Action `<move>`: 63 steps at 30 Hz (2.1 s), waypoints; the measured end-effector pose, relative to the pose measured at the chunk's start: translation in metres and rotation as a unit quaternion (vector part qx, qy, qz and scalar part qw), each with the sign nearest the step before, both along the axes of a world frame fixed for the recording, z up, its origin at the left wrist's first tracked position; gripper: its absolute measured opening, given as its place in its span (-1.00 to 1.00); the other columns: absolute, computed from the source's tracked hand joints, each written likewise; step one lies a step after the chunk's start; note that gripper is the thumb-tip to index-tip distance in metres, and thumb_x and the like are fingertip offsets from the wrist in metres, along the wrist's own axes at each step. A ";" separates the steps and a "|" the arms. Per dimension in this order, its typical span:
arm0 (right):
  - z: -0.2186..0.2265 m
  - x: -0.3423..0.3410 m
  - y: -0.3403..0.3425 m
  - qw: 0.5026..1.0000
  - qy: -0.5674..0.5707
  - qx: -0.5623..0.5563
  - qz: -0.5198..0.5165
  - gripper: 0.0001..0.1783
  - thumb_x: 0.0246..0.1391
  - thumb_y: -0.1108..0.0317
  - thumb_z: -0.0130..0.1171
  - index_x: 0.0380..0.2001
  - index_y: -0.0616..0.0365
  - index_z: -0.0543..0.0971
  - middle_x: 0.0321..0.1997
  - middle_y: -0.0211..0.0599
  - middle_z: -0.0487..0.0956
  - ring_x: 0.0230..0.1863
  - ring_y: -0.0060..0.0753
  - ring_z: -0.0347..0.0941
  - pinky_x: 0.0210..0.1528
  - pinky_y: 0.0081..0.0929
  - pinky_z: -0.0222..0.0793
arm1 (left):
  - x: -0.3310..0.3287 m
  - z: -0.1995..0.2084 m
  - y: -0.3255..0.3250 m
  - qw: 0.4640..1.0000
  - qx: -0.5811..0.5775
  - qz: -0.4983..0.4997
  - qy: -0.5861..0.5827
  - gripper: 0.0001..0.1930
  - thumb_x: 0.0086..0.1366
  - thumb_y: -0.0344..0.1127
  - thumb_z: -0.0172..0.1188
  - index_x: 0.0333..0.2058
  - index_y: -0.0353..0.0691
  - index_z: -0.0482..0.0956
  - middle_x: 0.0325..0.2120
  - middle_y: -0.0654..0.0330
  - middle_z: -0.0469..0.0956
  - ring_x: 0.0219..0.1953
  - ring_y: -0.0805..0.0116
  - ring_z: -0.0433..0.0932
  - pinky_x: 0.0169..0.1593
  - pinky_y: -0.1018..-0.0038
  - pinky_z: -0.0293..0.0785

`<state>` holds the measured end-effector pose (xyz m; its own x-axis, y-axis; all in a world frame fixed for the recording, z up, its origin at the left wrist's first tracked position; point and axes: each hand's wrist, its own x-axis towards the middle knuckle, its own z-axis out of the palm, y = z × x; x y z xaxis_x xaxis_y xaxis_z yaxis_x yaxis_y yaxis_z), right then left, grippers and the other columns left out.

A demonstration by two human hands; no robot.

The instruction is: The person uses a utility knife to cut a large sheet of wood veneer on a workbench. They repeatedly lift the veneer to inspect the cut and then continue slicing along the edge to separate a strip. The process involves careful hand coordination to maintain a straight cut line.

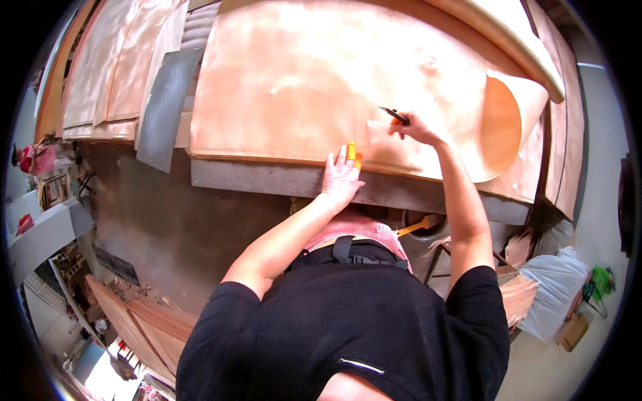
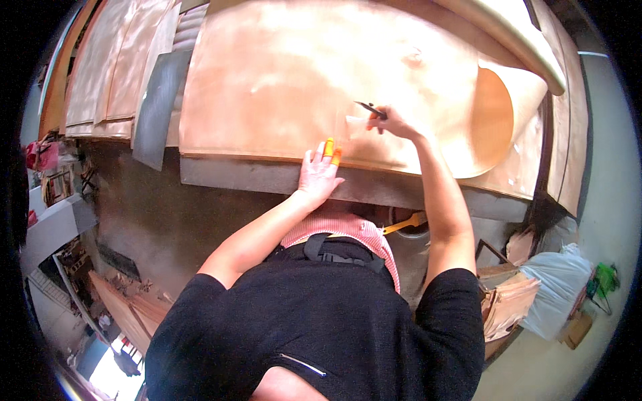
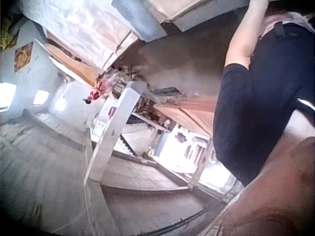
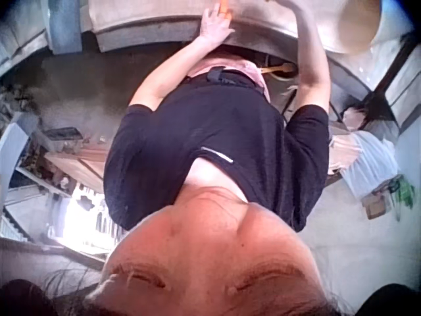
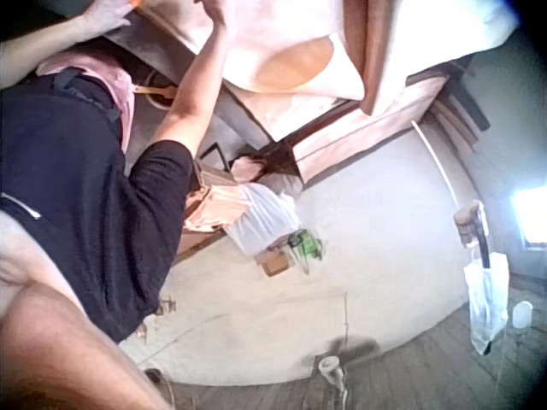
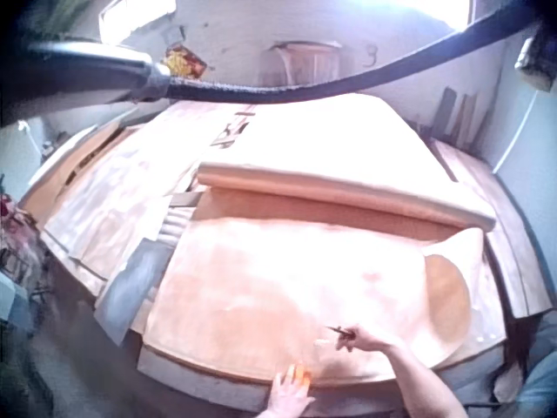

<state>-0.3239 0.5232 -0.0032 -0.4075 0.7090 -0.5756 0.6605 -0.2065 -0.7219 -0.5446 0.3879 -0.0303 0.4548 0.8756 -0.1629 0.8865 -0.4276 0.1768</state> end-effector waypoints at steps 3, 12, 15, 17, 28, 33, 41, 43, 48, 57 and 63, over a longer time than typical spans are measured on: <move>0.003 -0.014 -0.021 0.984 0.131 -0.067 -0.104 -0.71 -0.04 0.13 0.19 -0.35 0.11 0.59 -0.63 -0.59 0.42 -0.62 -0.77 0.24 -0.57 -0.75 0.09 | -0.012 -0.003 -0.003 0.998 -0.002 -0.004 -0.059 -0.20 -0.06 0.07 0.21 0.13 -0.17 0.18 0.17 0.04 0.09 0.22 0.17 0.04 0.18 0.10 -0.04; -0.036 -0.034 -0.072 0.978 0.052 -0.127 -0.156 -0.79 -0.02 0.23 0.16 -0.51 0.16 0.55 -0.70 -0.53 0.42 -0.66 -0.70 0.28 -0.61 -0.67 0.15 | -0.031 -0.006 -0.015 0.965 -0.042 0.042 -0.256 -0.25 0.08 -0.15 0.14 0.17 -0.35 0.04 0.19 -0.07 0.00 0.24 0.02 -0.02 0.26 0.21 -0.09; -0.034 -0.036 -0.070 0.979 0.040 -0.125 -0.158 -0.75 -0.05 0.18 0.18 -0.59 0.13 0.55 -0.72 -0.51 0.43 -0.67 -0.67 0.30 -0.59 -0.64 0.19 | -0.018 -0.006 -0.007 0.969 -0.023 0.046 -0.241 -0.21 0.08 -0.07 0.13 0.18 -0.35 0.00 0.22 -0.05 -0.06 0.26 0.05 -0.07 0.27 0.18 -0.16; -0.030 -0.036 -0.069 0.979 0.046 -0.124 -0.155 -0.75 -0.05 0.17 0.18 -0.59 0.13 0.55 -0.72 -0.51 0.43 -0.66 -0.67 0.31 -0.57 -0.65 0.20 | -0.007 -0.005 0.001 0.988 -0.035 0.026 -0.149 -0.17 0.06 0.02 0.13 0.19 -0.33 -0.01 0.23 -0.03 -0.09 0.28 0.09 -0.12 0.27 0.14 -0.22; -0.006 -0.039 -0.049 0.952 -0.191 0.210 0.111 -0.83 -0.07 0.27 0.04 -0.46 0.10 0.54 -0.56 -0.13 0.53 -0.44 -0.08 0.47 -0.37 -0.24 0.36 | 0.004 0.008 0.012 0.998 -0.020 -0.032 0.053 -0.08 -0.05 0.21 0.14 0.16 -0.31 0.10 0.20 -0.01 0.03 0.29 0.16 -0.14 0.26 0.05 -0.31; -0.003 0.015 -0.050 0.952 -0.215 0.220 0.008 -0.82 -0.05 0.26 0.03 -0.46 0.08 0.55 -0.55 -0.15 0.53 -0.46 -0.12 0.46 -0.37 -0.28 0.35 | 0.006 0.007 0.013 0.998 -0.005 -0.026 0.060 -0.07 -0.05 0.20 0.14 0.18 -0.30 0.07 0.21 0.00 0.01 0.27 0.17 -0.06 0.26 0.06 -0.28; -0.021 0.136 -0.154 0.898 0.118 0.035 -0.422 -0.80 0.07 0.28 0.04 -0.33 0.15 0.56 -0.57 -0.56 0.46 -0.50 -0.69 0.29 -0.38 -0.65 0.18 | 0.008 0.006 0.010 0.996 0.010 -0.050 0.078 -0.07 -0.05 0.16 0.17 0.17 -0.34 0.06 0.21 -0.03 0.00 0.27 0.13 -0.06 0.25 0.10 -0.16; -0.015 0.142 -0.182 0.871 0.113 0.018 -0.477 -0.77 0.06 0.23 0.02 -0.31 0.07 0.58 -0.57 -0.61 0.44 -0.55 -0.74 0.23 -0.46 -0.73 0.09 | 0.007 0.003 0.009 0.995 0.003 -0.050 0.089 -0.05 -0.06 0.17 0.18 0.18 -0.32 0.04 0.22 -0.01 -0.02 0.27 0.11 -0.09 0.26 0.10 -0.22; -0.018 0.147 -0.255 0.835 0.188 -0.023 -0.517 -0.79 0.04 0.23 0.04 -0.29 0.03 0.57 -0.58 -0.66 0.40 -0.66 -0.78 0.12 -0.62 -0.78 -0.02 | 0.016 0.017 0.012 0.989 0.010 -0.067 0.130 -0.09 -0.05 0.16 0.18 0.15 -0.33 0.11 0.19 -0.01 0.05 0.26 0.16 -0.04 0.26 0.14 -0.18; -0.038 0.108 -0.372 0.832 0.158 -0.072 -0.526 -0.81 0.05 0.26 0.03 -0.29 0.03 0.54 -0.58 -0.63 0.41 -0.65 -0.81 0.11 -0.66 -0.78 -0.02 | 0.013 0.021 0.013 0.990 0.039 -0.084 0.107 -0.17 -0.06 0.10 0.24 0.09 -0.33 0.21 0.13 -0.03 0.16 0.20 0.14 0.08 0.18 0.21 0.02; -0.017 0.078 -0.458 0.837 0.119 -0.147 -0.514 -0.82 0.06 0.33 -0.01 -0.28 0.09 0.53 -0.57 -0.59 0.43 -0.66 -0.80 0.09 -0.66 -0.80 -0.04 | 0.009 0.007 0.007 0.993 0.092 -0.075 0.015 -0.24 -0.08 0.03 0.28 0.03 -0.33 0.29 0.11 -0.06 0.18 0.14 0.10 0.16 0.07 0.23 0.17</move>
<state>-0.2456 0.0655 -0.0201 0.2033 0.5974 -0.7758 -0.1306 -0.7687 -0.6261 -0.5354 0.3949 -0.0231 0.5796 0.8146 -0.0221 0.8141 -0.5778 0.0578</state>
